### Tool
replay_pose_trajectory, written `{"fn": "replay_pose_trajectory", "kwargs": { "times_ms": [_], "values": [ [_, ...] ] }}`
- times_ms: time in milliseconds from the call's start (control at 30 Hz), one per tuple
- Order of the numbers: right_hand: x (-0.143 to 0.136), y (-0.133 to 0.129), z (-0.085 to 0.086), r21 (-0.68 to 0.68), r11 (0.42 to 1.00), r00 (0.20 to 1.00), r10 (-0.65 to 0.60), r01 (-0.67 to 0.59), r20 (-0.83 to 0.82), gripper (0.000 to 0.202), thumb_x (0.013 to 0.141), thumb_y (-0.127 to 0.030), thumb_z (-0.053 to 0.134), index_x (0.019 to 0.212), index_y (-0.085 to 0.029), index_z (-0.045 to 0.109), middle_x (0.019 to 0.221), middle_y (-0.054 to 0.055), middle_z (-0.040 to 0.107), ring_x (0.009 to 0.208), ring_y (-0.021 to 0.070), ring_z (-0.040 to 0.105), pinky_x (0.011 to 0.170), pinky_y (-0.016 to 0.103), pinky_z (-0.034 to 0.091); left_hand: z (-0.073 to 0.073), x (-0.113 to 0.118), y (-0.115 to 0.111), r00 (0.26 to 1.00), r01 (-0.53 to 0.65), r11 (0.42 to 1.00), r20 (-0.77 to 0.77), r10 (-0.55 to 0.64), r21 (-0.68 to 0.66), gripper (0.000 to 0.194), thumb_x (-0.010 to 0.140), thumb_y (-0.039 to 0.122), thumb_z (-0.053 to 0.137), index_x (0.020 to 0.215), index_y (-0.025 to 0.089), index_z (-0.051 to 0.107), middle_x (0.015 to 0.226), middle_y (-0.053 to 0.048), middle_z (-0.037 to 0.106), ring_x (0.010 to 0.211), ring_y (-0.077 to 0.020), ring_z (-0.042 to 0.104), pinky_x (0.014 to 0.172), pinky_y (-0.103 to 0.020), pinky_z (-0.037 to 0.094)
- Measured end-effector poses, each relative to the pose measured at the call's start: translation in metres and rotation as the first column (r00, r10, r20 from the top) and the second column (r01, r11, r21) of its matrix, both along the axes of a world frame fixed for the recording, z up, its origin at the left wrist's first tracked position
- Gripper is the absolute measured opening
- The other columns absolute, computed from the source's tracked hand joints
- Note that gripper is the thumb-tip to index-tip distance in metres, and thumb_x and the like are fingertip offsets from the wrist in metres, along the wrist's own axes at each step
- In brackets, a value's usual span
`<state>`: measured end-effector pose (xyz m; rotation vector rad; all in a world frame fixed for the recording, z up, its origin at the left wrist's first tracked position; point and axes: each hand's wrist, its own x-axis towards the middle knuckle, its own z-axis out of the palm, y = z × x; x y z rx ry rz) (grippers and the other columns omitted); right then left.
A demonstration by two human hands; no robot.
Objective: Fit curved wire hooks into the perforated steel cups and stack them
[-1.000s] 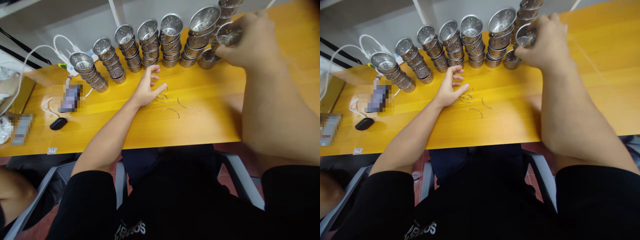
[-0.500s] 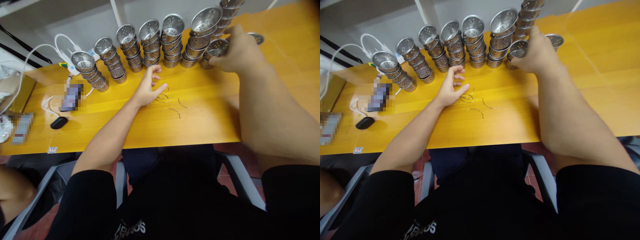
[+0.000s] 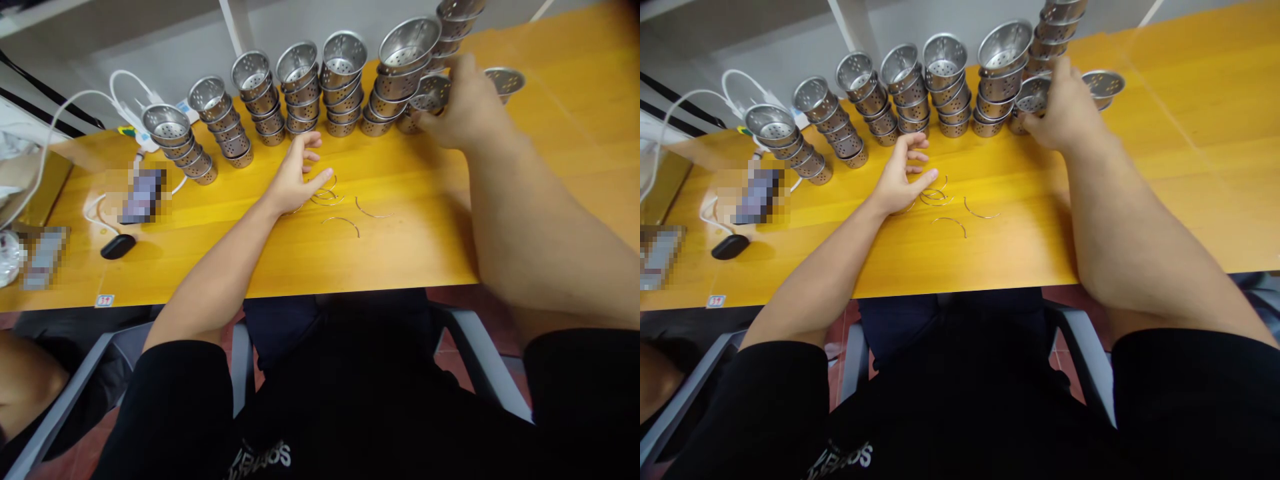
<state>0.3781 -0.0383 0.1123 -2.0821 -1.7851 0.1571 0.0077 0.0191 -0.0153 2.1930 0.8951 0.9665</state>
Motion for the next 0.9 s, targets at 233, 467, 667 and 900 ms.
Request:
{"fn": "replay_pose_trajectory", "kwargs": {
  "times_ms": [233,467,667,900],
  "values": [
    [-0.001,-0.015,-0.001,0.087,0.992,0.996,0.09,-0.089,-0.002,0.075,0.113,-0.045,0.101,0.17,-0.034,0.054,0.176,0.021,0.063,0.171,0.0369,0.051,0.141,0.056,0.045,0.005,0.001,-0.006,1.0,-0.013,1.0,-0.007,0.013,0.016,0.084,0.121,0.056,0.076,0.194,0.037,0.041,0.187,-0.018,0.067,0.149,-0.0294,0.074,0.124,-0.053,0.067],
    [-0.023,-0.046,0.009,0.14,0.98,0.99,0.137,-0.141,0.035,0.064,0.11,-0.061,0.104,0.151,-0.035,0.063,0.155,0.017,0.066,0.166,0.0414,0.049,0.138,0.063,0.045,-0.002,-0.001,0.001,1.0,-0.006,1.0,-0.011,0.007,0.026,0.082,0.121,0.058,0.075,0.192,0.037,0.041,0.189,-0.018,0.064,0.154,-0.0311,0.072,0.126,-0.054,0.066],
    [-0.026,-0.042,0.015,0.178,0.976,0.992,0.127,-0.127,0.011,0.061,0.112,-0.065,0.101,0.15,-0.035,0.064,0.154,0.017,0.066,0.164,0.0434,0.051,0.136,0.067,0.047,0.002,-0.002,-0.002,1.0,-0.011,1.0,0.003,0.011,0.008,0.079,0.117,0.059,0.08,0.186,0.035,0.048,0.187,-0.018,0.065,0.15,-0.0303,0.074,0.123,-0.052,0.067],
    [0.01,0.012,0.004,0.218,0.972,0.995,0.095,-0.086,-0.03,0.058,0.116,-0.067,0.096,0.152,-0.034,0.065,0.152,0.018,0.065,0.157,0.0461,0.056,0.131,0.073,0.053,0.004,0.003,-0.003,0.999,0.002,1.0,0.037,-0.001,-0.023,0.073,0.122,0.061,0.076,0.186,0.039,0.05,0.186,-0.017,0.066,0.152,-0.03,0.072,0.126,-0.056,0.066]
  ]
}}
